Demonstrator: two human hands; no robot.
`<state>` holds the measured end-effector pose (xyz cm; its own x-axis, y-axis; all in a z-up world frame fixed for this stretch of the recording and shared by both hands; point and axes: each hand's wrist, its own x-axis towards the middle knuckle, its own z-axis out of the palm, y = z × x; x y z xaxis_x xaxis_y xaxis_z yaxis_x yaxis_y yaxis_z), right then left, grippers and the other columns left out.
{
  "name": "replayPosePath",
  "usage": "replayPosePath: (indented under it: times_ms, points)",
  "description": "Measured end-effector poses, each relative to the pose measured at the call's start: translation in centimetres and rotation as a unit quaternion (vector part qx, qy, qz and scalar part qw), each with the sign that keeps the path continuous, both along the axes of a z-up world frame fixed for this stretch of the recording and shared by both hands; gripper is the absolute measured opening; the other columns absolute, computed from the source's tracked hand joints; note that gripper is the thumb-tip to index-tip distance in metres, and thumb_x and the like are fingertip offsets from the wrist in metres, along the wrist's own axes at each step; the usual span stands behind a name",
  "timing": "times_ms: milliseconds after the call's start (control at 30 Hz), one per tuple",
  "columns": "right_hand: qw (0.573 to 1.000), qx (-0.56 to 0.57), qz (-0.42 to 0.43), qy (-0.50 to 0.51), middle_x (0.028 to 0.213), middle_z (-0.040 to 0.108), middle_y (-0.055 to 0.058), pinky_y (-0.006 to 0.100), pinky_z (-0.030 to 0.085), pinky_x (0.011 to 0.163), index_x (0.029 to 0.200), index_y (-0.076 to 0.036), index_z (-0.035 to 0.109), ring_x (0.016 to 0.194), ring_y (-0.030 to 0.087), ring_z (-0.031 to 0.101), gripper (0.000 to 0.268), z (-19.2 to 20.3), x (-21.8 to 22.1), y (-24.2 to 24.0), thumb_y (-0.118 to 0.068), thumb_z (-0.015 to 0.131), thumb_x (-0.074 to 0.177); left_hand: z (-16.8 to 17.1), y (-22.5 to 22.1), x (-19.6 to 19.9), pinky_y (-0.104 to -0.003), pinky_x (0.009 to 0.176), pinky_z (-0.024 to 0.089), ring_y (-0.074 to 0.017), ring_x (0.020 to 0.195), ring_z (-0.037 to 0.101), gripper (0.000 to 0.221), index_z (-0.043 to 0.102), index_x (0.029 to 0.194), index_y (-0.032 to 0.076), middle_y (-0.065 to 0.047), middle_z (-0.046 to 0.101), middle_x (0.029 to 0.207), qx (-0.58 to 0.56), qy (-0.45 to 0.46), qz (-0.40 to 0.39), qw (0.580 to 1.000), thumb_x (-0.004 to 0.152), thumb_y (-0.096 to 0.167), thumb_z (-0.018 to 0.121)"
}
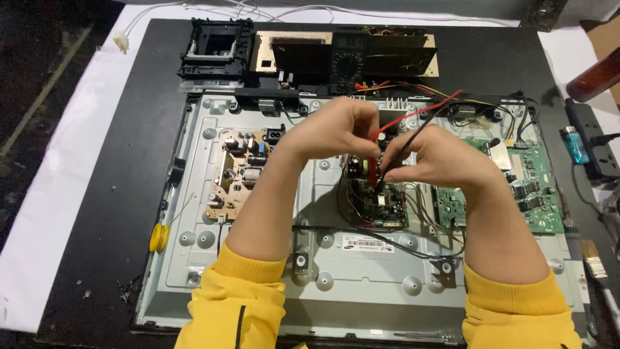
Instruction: Testing and diagnosing internal circuits of a disassembled television using a screwdriver and multimeter probes.
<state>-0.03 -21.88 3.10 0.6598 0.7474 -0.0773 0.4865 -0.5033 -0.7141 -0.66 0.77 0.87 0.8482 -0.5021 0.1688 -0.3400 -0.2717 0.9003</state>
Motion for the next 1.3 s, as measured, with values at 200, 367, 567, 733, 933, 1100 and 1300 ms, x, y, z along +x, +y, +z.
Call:
replayPosePath:
  times_ms: [200, 367, 567, 733, 933, 1100, 1300]
  points:
    - [0.997, 0.071, 0.002, -0.016, 0.075, 0.081, 0.01, 0.038, 0.054, 0.08, 0.09, -0.008, 0.082, 0.074, 0.023, 0.076, 0.016, 0.1, -0.1, -1.5, -0.01, 0.088, 0.075, 1.6, -0.4, -1.0, -0.033, 0.066, 0.064, -0.0227, 0.066, 0.074, 0.017, 0.072, 0.087, 0.004, -0.014, 0.074, 0.075, -0.108, -0.021, 0.036, 0.993, 0.078, 0.005, 0.087]
    - [0.993, 0.098, 0.037, -0.058, 0.075, 0.081, 0.005, 0.036, 0.055, 0.079, 0.09, -0.012, 0.081, 0.077, 0.019, 0.076, 0.016, 1.4, -0.7, -2.7, -0.013, 0.087, 0.075, -0.3, -1.6, -1.7, -0.035, 0.066, 0.065, -0.0198, 0.071, 0.073, 0.018, 0.069, 0.093, 0.0, -0.015, 0.073, 0.078, -0.176, 0.005, 0.078, 0.981, 0.081, 0.002, 0.083]
    - [0.998, 0.033, -0.007, -0.05, 0.082, 0.08, 0.004, 0.032, 0.053, 0.076, 0.091, -0.009, 0.081, 0.075, 0.016, 0.071, 0.012, 2.1, -1.4, -2.2, -0.01, 0.082, 0.079, -3.8, -0.8, -4.2, -0.029, 0.06, 0.059, -0.0148, 0.064, 0.07, 0.017, 0.067, 0.089, 0.004, -0.01, 0.072, 0.074, -0.129, 0.028, 0.172, 0.976, 0.082, 0.003, 0.082]
    - [0.998, 0.022, 0.031, -0.046, 0.078, 0.082, 0.008, 0.038, 0.056, 0.083, 0.095, -0.01, 0.082, 0.077, 0.025, 0.079, 0.018, 1.4, -1.8, -1.0, -0.006, 0.08, 0.078, -8.9, -0.2, -4.2, -0.034, 0.066, 0.064, -0.0204, 0.069, 0.074, 0.027, 0.07, 0.096, -0.001, -0.018, 0.074, 0.079, -0.228, 0.031, 0.213, 0.949, 0.077, 0.006, 0.089]
    - [0.999, -0.026, 0.019, -0.03, 0.08, 0.083, 0.005, 0.036, 0.056, 0.086, 0.097, -0.014, 0.083, 0.081, 0.022, 0.079, 0.02, 1.3, -1.8, -0.4, -0.008, 0.078, 0.079, -9.7, -0.5, -4.5, -0.034, 0.067, 0.065, -0.0208, 0.07, 0.075, 0.023, 0.073, 0.097, 0.001, -0.017, 0.075, 0.081, -0.251, 0.001, 0.229, 0.94, 0.08, 0.005, 0.088]
    - [0.998, -0.059, 0.015, -0.008, 0.082, 0.083, 0.008, 0.036, 0.056, 0.087, 0.097, -0.011, 0.084, 0.078, 0.024, 0.078, 0.018, 0.6, -1.2, 0.3, -0.008, 0.078, 0.08, -10.2, -0.9, -4.7, -0.034, 0.07, 0.065, -0.0195, 0.073, 0.075, 0.024, 0.073, 0.098, 0.001, -0.016, 0.076, 0.082, -0.271, -0.011, 0.223, 0.936, 0.079, 0.005, 0.088]
    - [0.997, -0.066, 0.021, -0.017, 0.081, 0.082, 0.009, 0.038, 0.057, 0.084, 0.098, -0.009, 0.084, 0.077, 0.025, 0.078, 0.02, -0.1, -1.1, 0.8, -0.01, 0.078, 0.08, -10.0, -0.7, -4.7, -0.034, 0.07, 0.065, -0.0212, 0.076, 0.075, 0.025, 0.071, 0.099, 0.0, -0.017, 0.075, 0.084, -0.317, -0.037, 0.219, 0.922, 0.079, 0.002, 0.087]
